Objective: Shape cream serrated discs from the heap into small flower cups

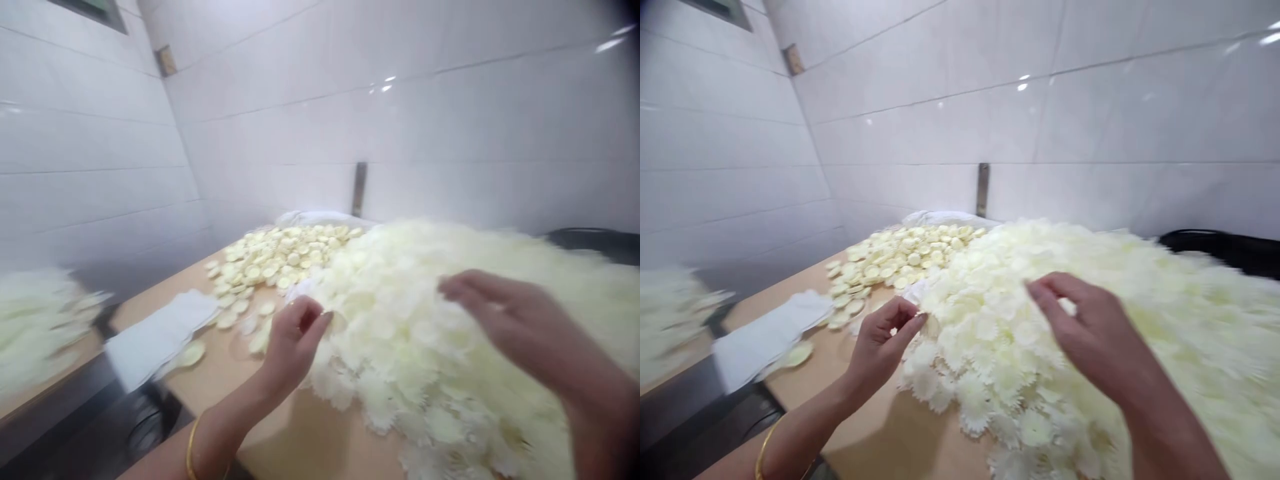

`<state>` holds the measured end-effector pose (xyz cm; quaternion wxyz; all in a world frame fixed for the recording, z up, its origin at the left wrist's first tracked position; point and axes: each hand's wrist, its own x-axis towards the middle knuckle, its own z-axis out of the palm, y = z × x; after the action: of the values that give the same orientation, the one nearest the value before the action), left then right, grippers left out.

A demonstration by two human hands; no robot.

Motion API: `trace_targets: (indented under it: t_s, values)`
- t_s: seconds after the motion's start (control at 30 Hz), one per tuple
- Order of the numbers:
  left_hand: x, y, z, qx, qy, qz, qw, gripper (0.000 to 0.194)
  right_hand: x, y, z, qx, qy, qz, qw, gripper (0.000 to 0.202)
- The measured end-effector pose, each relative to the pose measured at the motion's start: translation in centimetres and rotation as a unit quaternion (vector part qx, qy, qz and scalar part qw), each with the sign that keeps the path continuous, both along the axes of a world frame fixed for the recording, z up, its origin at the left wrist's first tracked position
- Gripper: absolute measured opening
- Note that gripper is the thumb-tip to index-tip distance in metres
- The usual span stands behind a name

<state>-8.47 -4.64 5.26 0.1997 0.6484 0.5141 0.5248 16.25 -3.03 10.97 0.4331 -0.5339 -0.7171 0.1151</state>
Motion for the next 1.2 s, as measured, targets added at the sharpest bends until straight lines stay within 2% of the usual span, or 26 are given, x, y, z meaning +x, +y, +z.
trace_targets:
  t_s: [0.07,0.13,0.23,0.3,0.37,0.47,0.53,0.6,0.67,0.73,0.8,0.87,0.93,1.0,1.07,1.13,1.2]
  values:
    - [3.7,1.3,1.6,0.035,-0.005,-0.082,0.996,0.018,-0.1,-0.5,0.7,-0.065,-0.051,0.061,0.995,0.031]
    - [7.0,2.4,2.5,0.049,-0.03,-0.144,0.988,0.019,-0.2,-0.7,1.0,-0.11,-0.067,0.105,0.986,0.028]
    - [10.2,4.0,2.9,-0.013,-0.132,-0.232,0.964,0.02,0.2,-0.4,1.0,-0.12,-0.052,0.128,0.983,0.031]
    - [11.2,5.1,2.7,-0.108,-0.219,-0.31,0.919,0.021,0.8,0.1,0.8,-0.106,-0.019,0.137,0.985,0.034]
    - [11.5,5.9,2.4,-0.216,-0.301,-0.377,0.849,0.025,1.3,0.5,0.6,-0.105,0.029,0.167,0.98,0.037]
    - [11.7,6.5,2.1,-0.323,-0.38,-0.429,0.753,0.028,1.3,0.9,0.4,-0.12,0.11,0.217,0.963,0.039]
    - [11.9,6.5,2.0,-0.342,-0.397,-0.441,0.729,0.026,1.0,1.1,0.3,-0.12,0.136,0.208,0.961,0.039]
    - [12.0,6.5,2.1,-0.337,-0.396,-0.417,0.745,0.027,0.6,1.3,0.1,-0.086,0.113,0.136,0.981,0.039]
    - [12.1,6.5,2.2,-0.334,-0.377,-0.373,0.779,0.029,0.2,1.7,-0.3,-0.001,0.032,0.013,0.999,0.036]
    - [12.0,6.5,2.5,-0.344,-0.36,-0.346,0.795,0.034,-0.3,2.1,-0.7,0.096,-0.093,-0.096,0.986,0.031]
    - [11.9,6.5,2.9,-0.358,-0.376,-0.352,0.779,0.041,-0.8,2.1,-1.1,0.147,-0.209,-0.136,0.957,0.024]
    - [11.6,6.6,3.3,-0.359,-0.41,-0.365,0.755,0.042,-1.3,1.8,-1.2,0.138,-0.273,-0.114,0.945,0.017]
    - [11.4,6.8,3.3,-0.344,-0.436,-0.353,0.753,0.034,-1.5,1.3,-1.0,0.095,-0.275,-0.058,0.955,0.014]
    - [11.2,7.0,3.2,-0.33,-0.437,-0.341,0.764,0.021,-1.2,0.8,-0.6,0.051,-0.216,-0.001,0.975,0.015]
    - [11.1,7.2,3.0,-0.319,-0.413,-0.361,0.773,0.013,-0.5,0.7,-0.2,0.029,-0.115,0.015,0.993,0.016]
    - [11.1,7.2,2.8,-0.306,-0.369,-0.407,0.778,0.016,0.3,0.8,0.1,-0.004,-0.011,0.011,1.0,0.018]
    - [11.2,7.0,2.7,-0.279,-0.332,-0.431,0.791,0.026,0.9,0.9,0.2,-0.077,0.052,0.059,0.994,0.024]
